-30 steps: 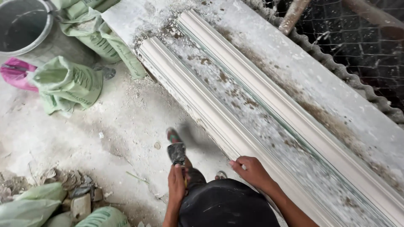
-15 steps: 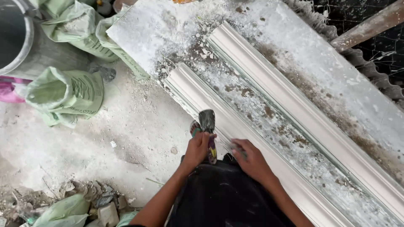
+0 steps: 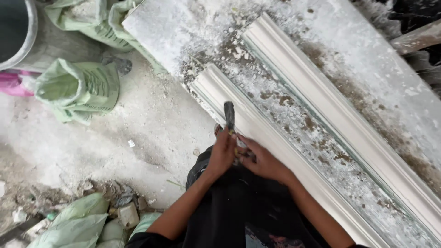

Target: The person uses a scraper to clean dust and debris from the surface of long white moldings. They repeatedly scrape along the grooves and edges of the moldings, which are laid out on a dusty surface.

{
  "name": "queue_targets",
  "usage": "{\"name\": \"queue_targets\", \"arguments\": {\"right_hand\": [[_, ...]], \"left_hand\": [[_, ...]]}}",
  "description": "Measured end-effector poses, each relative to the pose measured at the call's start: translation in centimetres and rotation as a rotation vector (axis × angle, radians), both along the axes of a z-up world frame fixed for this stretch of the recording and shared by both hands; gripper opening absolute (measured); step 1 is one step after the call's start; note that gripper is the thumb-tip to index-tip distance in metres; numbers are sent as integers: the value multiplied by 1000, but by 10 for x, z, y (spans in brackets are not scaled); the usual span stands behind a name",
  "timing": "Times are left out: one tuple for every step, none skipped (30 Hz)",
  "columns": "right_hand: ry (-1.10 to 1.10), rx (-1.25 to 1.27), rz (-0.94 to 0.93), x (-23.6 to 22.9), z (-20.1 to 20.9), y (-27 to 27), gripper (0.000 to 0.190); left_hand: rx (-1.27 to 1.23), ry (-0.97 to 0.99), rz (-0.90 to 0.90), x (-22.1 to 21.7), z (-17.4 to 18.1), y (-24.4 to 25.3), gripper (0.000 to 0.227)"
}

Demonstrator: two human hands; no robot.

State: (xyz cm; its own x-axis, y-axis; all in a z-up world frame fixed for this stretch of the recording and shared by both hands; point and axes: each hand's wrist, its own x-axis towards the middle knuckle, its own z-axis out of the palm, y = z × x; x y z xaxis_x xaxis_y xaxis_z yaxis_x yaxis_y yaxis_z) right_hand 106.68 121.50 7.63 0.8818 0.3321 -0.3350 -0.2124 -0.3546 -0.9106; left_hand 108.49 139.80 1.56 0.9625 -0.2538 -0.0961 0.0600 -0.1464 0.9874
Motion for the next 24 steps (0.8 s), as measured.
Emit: {"name": "queue_targets", "arguments": {"right_hand": [[5,8,10,3,-8,-1,82],[-24,-96,5,12,-16,-2,77],[-55,-199,-1,21,-24,-4,72],[-58,-194,5,29,-28,-2,72],[-190,-390,0,36,-32,-1,74],[-318,-584,-5,40,-35,2,76],[-316,-577,1,39,-40,4,76],[-363,-674,18,41,-45,5,82],[-410,-771,34,42,-49,7,87],[-417,-764,41,40,-59,6,87],[-445,-786,52,39,-68,6,88],[-472,-807,63,38,-77,6,89],[-478,-799,70,36,-78,7,89],[-481,-815,64,35,-81,8,88],[-484,-831,57,34,-86,8,87],[-487,-826,62,39,-85,9,87],[-495,-841,53,44,-85,10,86],[-484,-859,47,39,-83,9,84],[-469,-855,55,30,-86,9,84],[-502,-843,30,33,-87,10,83],[-535,-831,5,35,-86,12,81],[-536,-840,11,33,-83,9,81],[-538,-837,10,31,-80,7,81],[-551,-826,6,33,-78,9,81]], "left_hand": [[8,5,10,2,16,9,27],[-27,282,137,10,32,16,34],[-65,559,264,17,48,23,46],[-62,556,271,16,38,28,46],[138,262,311,14,28,33,46],[338,-28,343,8,18,38,48],[344,-24,349,4,15,36,48],[399,-22,346,1,12,34,55],[453,-20,343,-2,9,32,61],[458,-22,353,-7,11,24,61],[472,-56,345,-11,12,16,62],[486,-90,336,-14,13,9,63],[493,-90,346,-19,14,5,63],[502,-73,353,-24,13,1,56],[511,-57,360,-28,11,-4,50],[515,-57,367,-32,9,-4,50],[516,-100,315,-35,8,-5,57],[517,-127,254,-48,8,-7,65],[521,-110,251,-54,8,-9,65],[540,-71,233,-48,8,-10,64],[560,-32,215,-43,10,-11,64],[550,-29,219,-38,5,-12,64],[544,8,221,-33,1,-14,66],[544,35,230,-24,-4,-12,68]]}}
